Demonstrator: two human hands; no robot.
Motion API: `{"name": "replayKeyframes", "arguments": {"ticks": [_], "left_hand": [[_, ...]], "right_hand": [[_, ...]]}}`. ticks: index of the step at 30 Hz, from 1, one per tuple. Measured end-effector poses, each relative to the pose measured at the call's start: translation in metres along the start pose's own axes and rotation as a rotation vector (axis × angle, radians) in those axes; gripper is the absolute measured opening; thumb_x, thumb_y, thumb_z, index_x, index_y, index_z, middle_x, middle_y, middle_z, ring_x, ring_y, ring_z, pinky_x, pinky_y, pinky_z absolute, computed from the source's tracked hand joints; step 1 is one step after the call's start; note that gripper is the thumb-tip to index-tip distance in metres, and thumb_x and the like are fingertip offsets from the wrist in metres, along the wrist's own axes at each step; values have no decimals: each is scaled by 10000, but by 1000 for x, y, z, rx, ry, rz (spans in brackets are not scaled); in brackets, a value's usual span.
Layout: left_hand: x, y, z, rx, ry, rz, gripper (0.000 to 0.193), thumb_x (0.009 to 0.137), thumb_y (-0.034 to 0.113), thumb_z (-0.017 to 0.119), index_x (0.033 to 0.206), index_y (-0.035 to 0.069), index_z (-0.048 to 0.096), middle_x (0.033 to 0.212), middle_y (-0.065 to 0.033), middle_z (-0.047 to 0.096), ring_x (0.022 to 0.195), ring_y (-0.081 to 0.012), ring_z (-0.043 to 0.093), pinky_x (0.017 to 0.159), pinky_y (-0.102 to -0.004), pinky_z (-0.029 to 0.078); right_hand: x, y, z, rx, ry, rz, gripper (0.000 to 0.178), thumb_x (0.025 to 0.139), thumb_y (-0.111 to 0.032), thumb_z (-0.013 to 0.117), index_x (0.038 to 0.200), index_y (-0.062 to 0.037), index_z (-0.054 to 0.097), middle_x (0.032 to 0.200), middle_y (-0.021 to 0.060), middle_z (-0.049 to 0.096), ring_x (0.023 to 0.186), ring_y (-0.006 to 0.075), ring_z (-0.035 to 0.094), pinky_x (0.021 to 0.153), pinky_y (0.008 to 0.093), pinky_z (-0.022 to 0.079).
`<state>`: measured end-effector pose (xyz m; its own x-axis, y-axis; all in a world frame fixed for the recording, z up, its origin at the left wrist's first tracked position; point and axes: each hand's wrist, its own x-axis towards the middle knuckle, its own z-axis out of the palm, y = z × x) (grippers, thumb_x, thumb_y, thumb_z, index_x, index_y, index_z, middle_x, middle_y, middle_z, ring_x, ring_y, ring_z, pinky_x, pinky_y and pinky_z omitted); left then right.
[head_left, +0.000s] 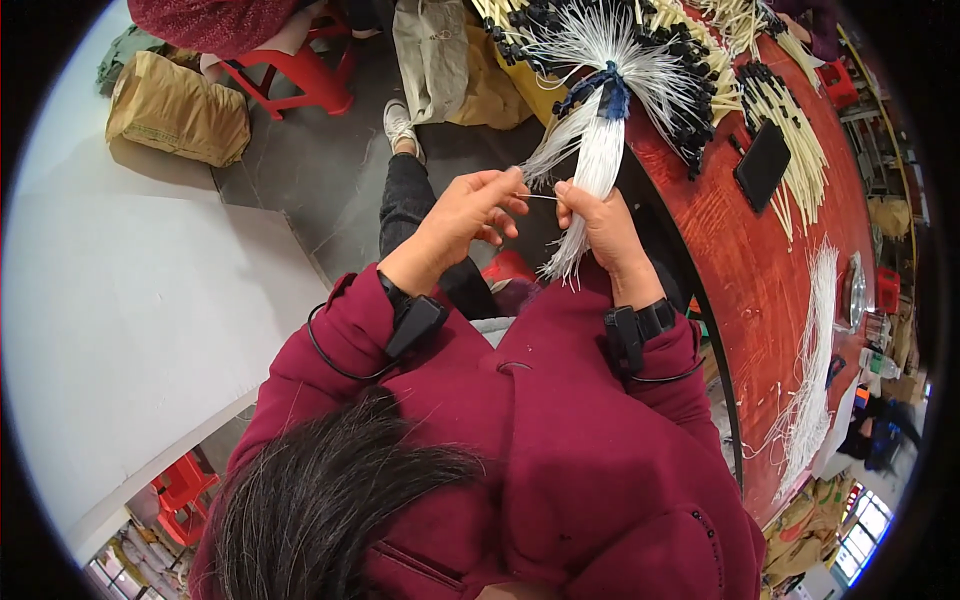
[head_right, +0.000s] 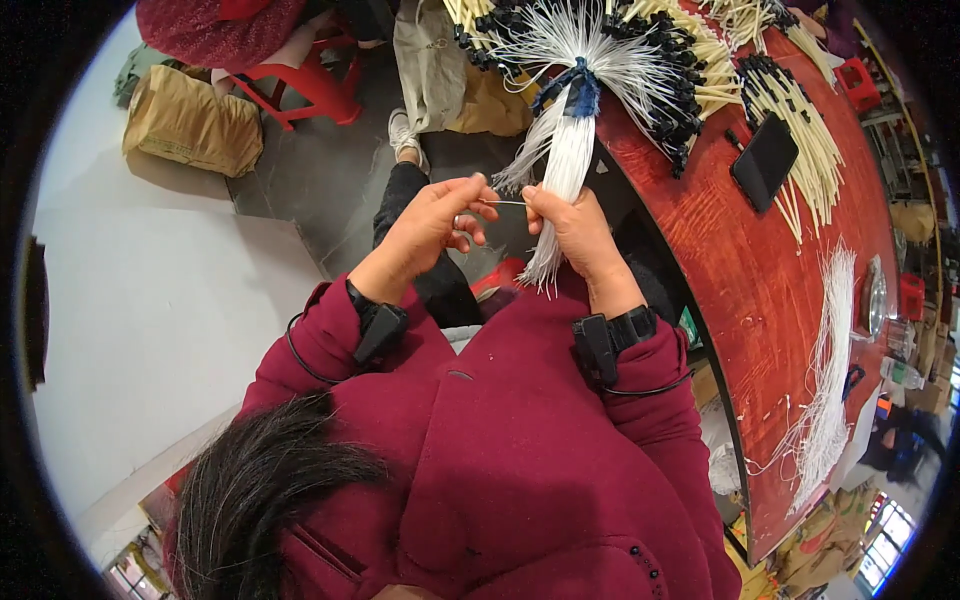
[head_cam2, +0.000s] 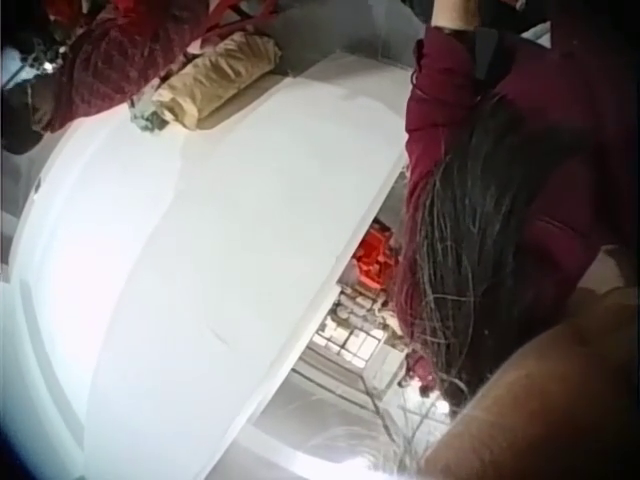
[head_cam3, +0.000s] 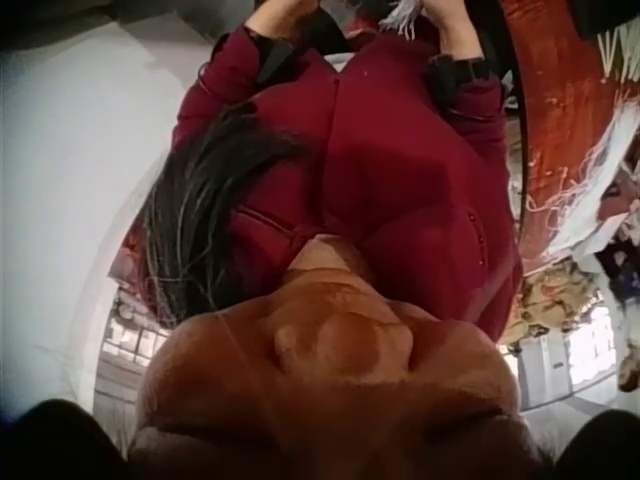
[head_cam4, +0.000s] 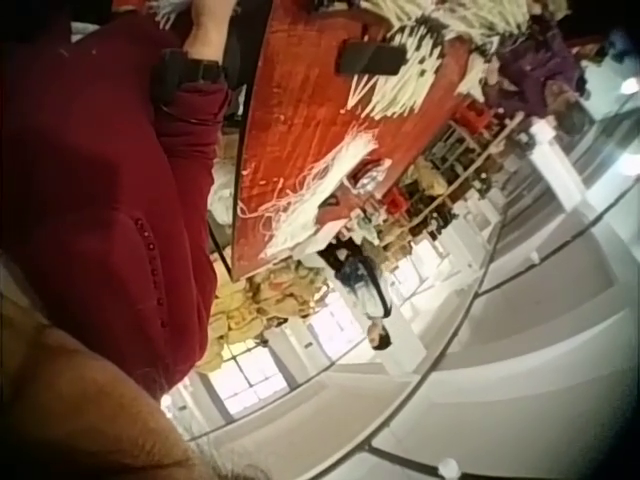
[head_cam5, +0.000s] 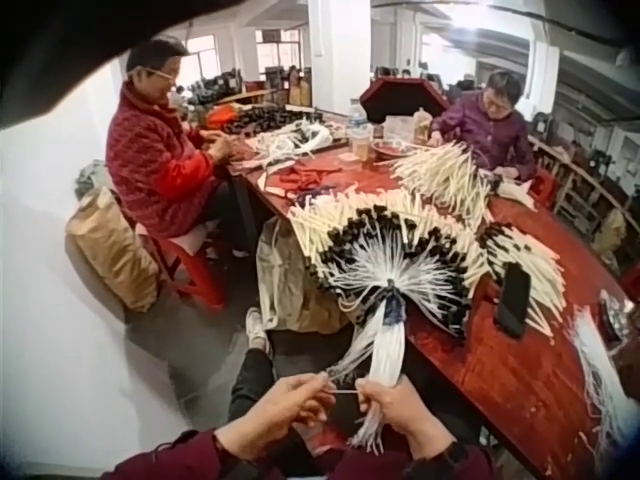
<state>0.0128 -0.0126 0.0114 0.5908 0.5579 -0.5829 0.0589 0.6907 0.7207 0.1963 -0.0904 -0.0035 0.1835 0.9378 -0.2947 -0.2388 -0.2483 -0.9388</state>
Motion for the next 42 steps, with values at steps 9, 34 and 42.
{"name": "replayKeyframes", "arguments": {"ticks": [9,34,42], "left_hand": [[13,-14,-19,-40,-207,-83,181,898,249,589,851,74,578,698,13,559,565,-69,532,437,-187,363],[19,-23,-14,339,-51,174,146,893,224,619,874,91,565,731,22,545,520,-57,464,434,-182,320],[0,-5,-13,-99,-84,25,175,900,253,613,878,83,577,778,14,572,538,-51,472,441,-176,322]], "right_hand": [[1,-2,0,-22,-44,-65,161,846,-152,611,731,-44,576,615,3,538,546,91,501,544,233,393],[4,0,-6,-99,-52,-82,160,829,-133,616,702,-50,567,594,5,532,522,96,496,515,237,388],[-3,-5,1,-1,9,-60,199,827,-129,613,650,-60,552,585,3,528,525,91,494,521,234,386]]}}
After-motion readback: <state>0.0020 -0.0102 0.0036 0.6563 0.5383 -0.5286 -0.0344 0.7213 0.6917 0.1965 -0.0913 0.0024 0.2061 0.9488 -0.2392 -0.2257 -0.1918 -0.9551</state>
